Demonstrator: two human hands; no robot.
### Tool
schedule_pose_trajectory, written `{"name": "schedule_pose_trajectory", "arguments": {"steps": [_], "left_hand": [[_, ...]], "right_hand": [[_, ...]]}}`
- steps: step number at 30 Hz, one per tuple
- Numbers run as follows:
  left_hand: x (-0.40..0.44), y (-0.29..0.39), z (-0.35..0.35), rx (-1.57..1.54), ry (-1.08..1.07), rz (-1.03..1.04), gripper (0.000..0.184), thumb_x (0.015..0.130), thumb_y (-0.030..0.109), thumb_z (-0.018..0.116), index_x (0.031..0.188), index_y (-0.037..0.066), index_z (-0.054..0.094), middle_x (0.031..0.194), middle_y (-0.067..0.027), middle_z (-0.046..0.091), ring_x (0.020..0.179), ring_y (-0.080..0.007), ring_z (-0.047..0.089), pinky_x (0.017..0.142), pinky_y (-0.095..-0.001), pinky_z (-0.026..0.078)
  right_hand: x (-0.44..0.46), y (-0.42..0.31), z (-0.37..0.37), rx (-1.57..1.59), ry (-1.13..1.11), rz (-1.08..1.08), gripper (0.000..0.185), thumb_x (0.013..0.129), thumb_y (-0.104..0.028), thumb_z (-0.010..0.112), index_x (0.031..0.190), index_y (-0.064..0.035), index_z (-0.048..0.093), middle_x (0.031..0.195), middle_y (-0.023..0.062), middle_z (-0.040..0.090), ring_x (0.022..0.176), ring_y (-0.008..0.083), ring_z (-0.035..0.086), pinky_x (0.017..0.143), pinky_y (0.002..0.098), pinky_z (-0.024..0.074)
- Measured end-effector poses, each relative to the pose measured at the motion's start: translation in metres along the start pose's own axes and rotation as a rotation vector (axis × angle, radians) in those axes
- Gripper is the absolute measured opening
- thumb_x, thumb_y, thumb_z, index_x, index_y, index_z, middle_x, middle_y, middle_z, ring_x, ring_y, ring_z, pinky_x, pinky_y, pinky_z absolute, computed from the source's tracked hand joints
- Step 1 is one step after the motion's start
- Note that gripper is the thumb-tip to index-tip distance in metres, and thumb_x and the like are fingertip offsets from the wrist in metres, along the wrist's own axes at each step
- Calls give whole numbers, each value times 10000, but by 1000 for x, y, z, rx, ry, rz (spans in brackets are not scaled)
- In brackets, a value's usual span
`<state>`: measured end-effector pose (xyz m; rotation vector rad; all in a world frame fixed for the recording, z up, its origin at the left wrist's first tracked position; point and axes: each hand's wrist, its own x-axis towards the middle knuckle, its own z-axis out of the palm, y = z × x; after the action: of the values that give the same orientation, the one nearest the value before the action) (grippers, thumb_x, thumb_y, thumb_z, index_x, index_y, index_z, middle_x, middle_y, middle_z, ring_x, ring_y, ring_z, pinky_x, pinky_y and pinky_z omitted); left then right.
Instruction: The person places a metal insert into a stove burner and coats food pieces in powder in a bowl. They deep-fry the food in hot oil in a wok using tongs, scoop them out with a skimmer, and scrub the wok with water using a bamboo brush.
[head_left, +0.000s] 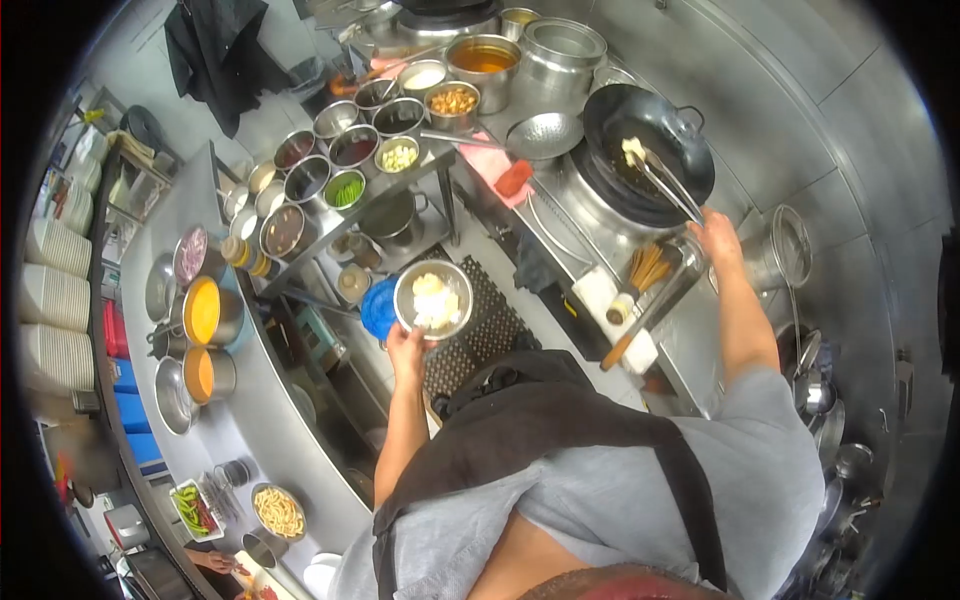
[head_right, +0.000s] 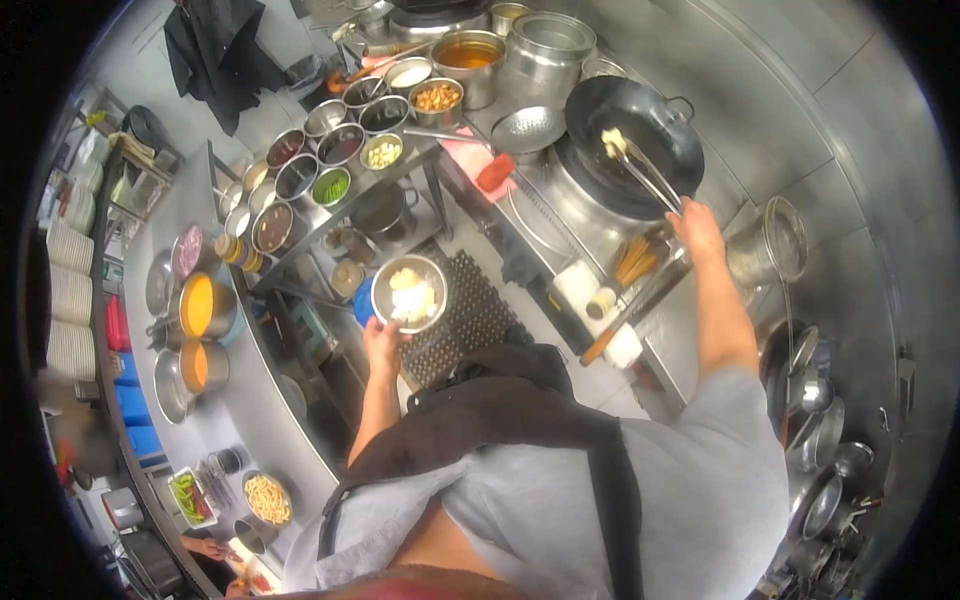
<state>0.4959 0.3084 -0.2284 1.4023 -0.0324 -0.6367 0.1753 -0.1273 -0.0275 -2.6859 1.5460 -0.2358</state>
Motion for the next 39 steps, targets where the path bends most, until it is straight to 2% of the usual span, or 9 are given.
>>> {"name": "schedule_pose_trajectory", "arguments": {"steps": [2,8,12,14,16,19,25,37,39], "left_hand": [[-1,-5,8,3,37,8,193,778,-23,551,969,-15,523,883,-111,618,614,-169,612,450,-242,517],[-6,-1,24,-36,106,-9,192,783,-21,542,973,2,526,885,-104,625,664,-164,621,470,-247,522],[-14,32,40,23,159,40,200,763,45,558,947,-31,535,861,-118,629,645,-156,607,522,-229,504],[-15,49,42,-3,122,86,215,767,63,572,957,-33,540,857,-115,628,654,-151,609,513,-228,492],[-16,70,42,38,73,133,220,778,82,577,961,-35,546,851,-118,627,634,-150,606,505,-231,484],[-15,92,34,192,89,119,168,775,66,587,907,-26,541,769,-101,610,535,-149,597,465,-240,477],[-30,102,17,436,-32,222,105,754,41,577,754,13,475,621,-75,565,516,-171,631,444,-268,473],[-55,91,10,348,-74,99,89,753,18,576,771,-11,494,663,-73,566,517,-167,623,442,-268,495],[-52,90,11,356,-85,32,162,766,24,567,921,-13,535,767,-106,580,535,-156,593,445,-251,509]], "right_hand": [[38,16,12,-155,-186,88,359,790,-272,638,1045,-24,589,1088,212,590,1030,366,548,868,453,445],[90,33,34,10,-144,244,445,797,-316,632,1085,12,541,1063,273,578,1026,394,544,875,452,441],[61,27,2,312,133,35,519,813,-383,617,1145,9,546,982,253,623,970,396,581,828,435,440],[21,2,-10,355,162,-85,528,814,-353,636,1176,19,538,940,231,642,881,317,632,786,376,463],[-29,-44,-26,532,-82,-62,554,791,-321,670,1194,28,522,970,234,634,908,317,625,812,372,469],[-89,-87,0,523,-127,-445,517,772,-271,695,1173,21,548,1035,212,621,852,256,635,787,337,484],[-132,-168,6,325,-279,-672,473,779,-228,661,1163,-1,505,944,176,608,811,351,598,704,403,480],[-175,-162,-14,344,-344,-608,443,773,-220,665,1130,9,536,943,192,622,851,357,601,744,406,467],[-174,-154,-30,434,-296,-557,447,776,-232,669,1133,10,552,960,209,622,876,347,605,763,389,465]]}}
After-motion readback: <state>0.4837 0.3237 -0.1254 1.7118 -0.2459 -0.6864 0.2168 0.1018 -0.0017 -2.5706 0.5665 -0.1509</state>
